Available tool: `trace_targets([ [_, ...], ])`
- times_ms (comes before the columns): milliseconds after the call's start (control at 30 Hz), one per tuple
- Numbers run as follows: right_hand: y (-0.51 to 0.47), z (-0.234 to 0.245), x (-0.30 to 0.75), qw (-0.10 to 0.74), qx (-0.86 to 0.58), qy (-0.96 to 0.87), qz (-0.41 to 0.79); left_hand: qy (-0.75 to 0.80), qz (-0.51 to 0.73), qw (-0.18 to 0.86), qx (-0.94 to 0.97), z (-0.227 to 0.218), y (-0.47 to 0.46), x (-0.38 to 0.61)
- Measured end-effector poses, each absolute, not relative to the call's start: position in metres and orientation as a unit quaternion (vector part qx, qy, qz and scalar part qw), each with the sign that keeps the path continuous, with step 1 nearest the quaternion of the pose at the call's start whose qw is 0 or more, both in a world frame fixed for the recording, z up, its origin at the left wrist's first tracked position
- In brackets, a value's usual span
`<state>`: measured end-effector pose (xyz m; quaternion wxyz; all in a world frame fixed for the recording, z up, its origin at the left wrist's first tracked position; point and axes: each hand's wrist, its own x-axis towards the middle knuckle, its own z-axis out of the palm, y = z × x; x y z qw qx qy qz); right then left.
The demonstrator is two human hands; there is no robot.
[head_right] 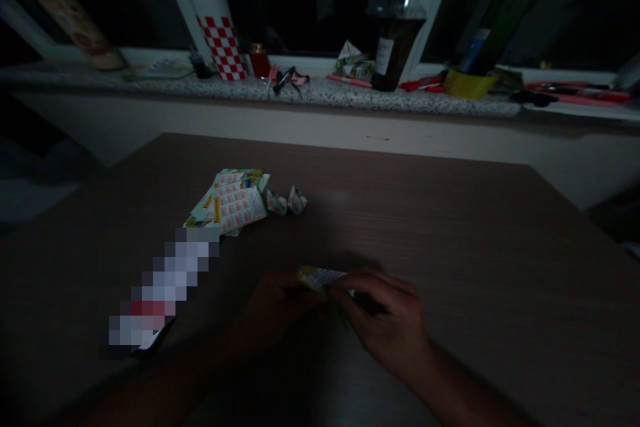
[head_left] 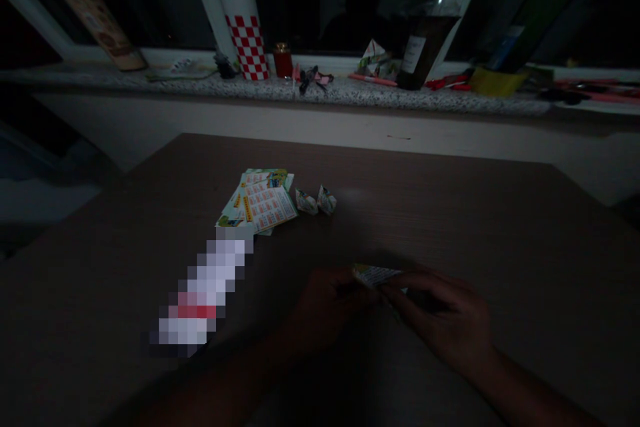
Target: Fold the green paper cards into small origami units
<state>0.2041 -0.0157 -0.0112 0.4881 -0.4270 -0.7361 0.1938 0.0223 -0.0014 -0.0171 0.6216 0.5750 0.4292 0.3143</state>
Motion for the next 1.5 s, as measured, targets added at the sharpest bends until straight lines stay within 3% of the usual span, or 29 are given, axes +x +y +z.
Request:
trace_targets([
  [500,-0.017,-0.011,0.21,0.516,-0.372,-0.741,0.215,0.466,0.378,0.576,0.555,-0.015,0.002,0.018],
  [667,-0.014,-0.012,0.21,0.485,-0.332,-0.786,0.189,0.459,0.429,0.594,0.502,-0.013,0.006,0.018],
  [900,-0.011,-0.014,0.209,0.498,-0.392,-0.757,0.157,0.479,0.43,0.588,0.489,-0.012,0.002,0.02],
  [1033,-0.009,-0.017,0.216,0.507,-0.424,-0.728,0.18,0.461,0.489,0.549,0.497,-0.009,0.004,0.012],
  [1267,-0.008,-0.019,0.222,0.51,-0.428,-0.711,0.226,0.467,0.436,0.458,0.618,-0.004,0.011,-0.004],
  [1500,-0.008,-0.019,0.221,0.507,-0.41,-0.717,0.245,0.474,0.475,0.436,0.6,-0.006,0.007,-0.002],
])
